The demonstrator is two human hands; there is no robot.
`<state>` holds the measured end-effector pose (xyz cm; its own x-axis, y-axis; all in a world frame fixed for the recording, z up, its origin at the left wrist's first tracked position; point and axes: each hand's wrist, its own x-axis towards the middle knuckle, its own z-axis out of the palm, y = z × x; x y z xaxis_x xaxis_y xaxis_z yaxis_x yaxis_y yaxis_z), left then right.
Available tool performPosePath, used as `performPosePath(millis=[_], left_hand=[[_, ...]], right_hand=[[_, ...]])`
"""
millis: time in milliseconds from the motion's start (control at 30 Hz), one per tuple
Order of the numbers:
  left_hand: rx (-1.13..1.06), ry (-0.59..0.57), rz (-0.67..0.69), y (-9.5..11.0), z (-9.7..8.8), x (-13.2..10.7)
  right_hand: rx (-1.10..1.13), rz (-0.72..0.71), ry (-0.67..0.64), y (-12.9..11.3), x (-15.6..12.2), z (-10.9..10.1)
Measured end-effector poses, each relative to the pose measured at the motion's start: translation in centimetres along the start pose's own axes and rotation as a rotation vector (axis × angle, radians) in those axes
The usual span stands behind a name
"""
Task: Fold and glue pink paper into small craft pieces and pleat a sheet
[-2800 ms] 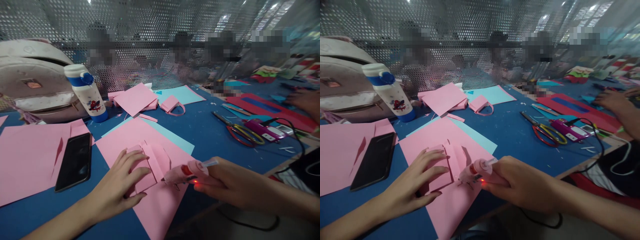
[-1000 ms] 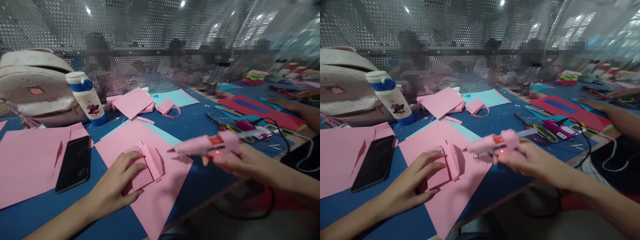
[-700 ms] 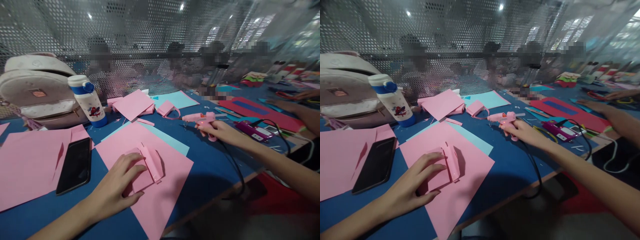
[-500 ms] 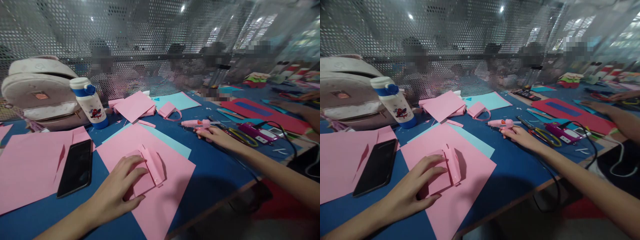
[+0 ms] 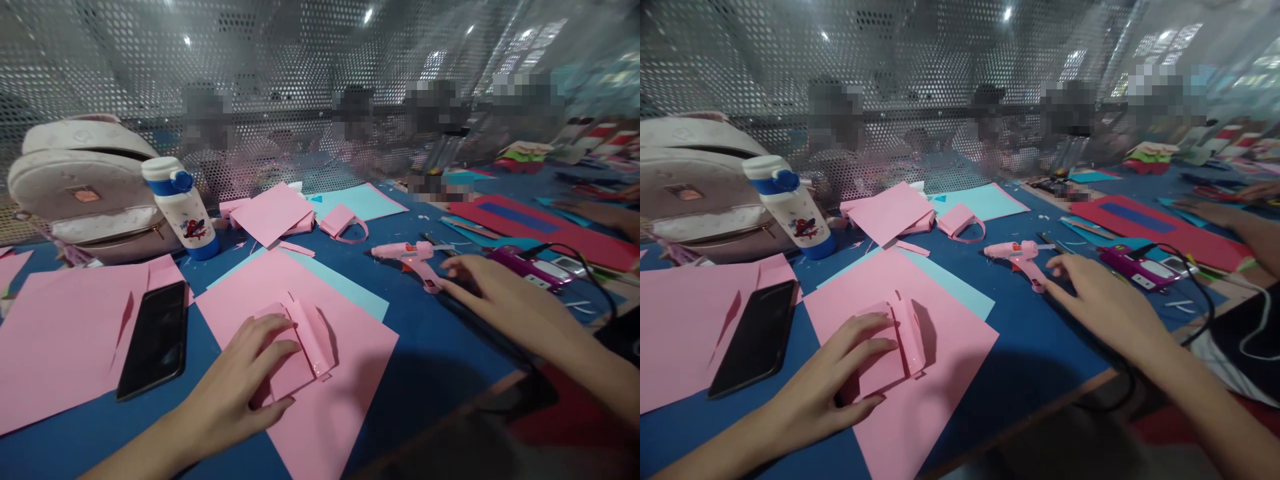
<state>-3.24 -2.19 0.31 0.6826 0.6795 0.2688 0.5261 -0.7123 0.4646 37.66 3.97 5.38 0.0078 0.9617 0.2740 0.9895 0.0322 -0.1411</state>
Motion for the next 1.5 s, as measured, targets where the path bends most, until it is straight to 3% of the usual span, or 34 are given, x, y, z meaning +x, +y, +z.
performPosePath(millis=[67, 133, 200, 267, 333, 400, 600, 800, 967, 1167, 1300, 1500], left_hand=[[-0.001, -0.003, -0.005, -0.1, 0.0, 0.0], [-0.001, -0.002, -0.006, -0.1, 0.0, 0.0], [-0.003, 0.004, -0.007, -0.1, 0.0, 0.0], [-0.005, 0.005, -0.014, 0.0, 0.0, 0.0], [-0.002, 0.010, -0.023, 0.1, 0.0, 0.0], [0.002, 0.021, -0.028, 0.2, -0.1, 0.1], [0.017, 0.056, -0.047, 0.3, -0.1, 0.1], [-0.038, 0.109, -0.102, 0.0, -0.1, -0.1], [-0.087, 0.146, -0.138, 0.0, -0.4, -0.1], [-0.115, 0.218, -0.168, 0.3, -0.6, 0.0], [-0.143, 0.258, -0.183, 0.2, -0.6, 0.0], [-0.151, 0.262, -0.196, -0.1, -0.5, -0.2]], right_hand=[[0.009, 0.015, 0.066, -0.8, -1.5, -0.8], [0.150, -0.129, 0.077, -2.3, -2.8, -1.3], [0.353, -0.337, -0.025, -4.4, -3.7, -1.3], [0.516, -0.575, -0.230, -6.6, -4.2, -0.5], [0.559, -0.704, -0.389, -8.6, -4.4, 0.7], [0.570, -0.783, -0.418, -10.1, -4.3, 1.9], [0.524, -0.662, -0.571, -12.4, -2.6, 4.3], [0.565, -0.640, -0.581, -13.1, -1.2, 4.7], [0.708, -0.587, -0.581, -13.5, -0.4, 4.9], [0.953, -0.444, -0.699, -13.4, 0.3, 5.5], [0.932, -0.623, -0.714, -13.0, 1.0, 6.0], [0.821, -0.913, -0.614, -12.4, 2.0, 6.2]])
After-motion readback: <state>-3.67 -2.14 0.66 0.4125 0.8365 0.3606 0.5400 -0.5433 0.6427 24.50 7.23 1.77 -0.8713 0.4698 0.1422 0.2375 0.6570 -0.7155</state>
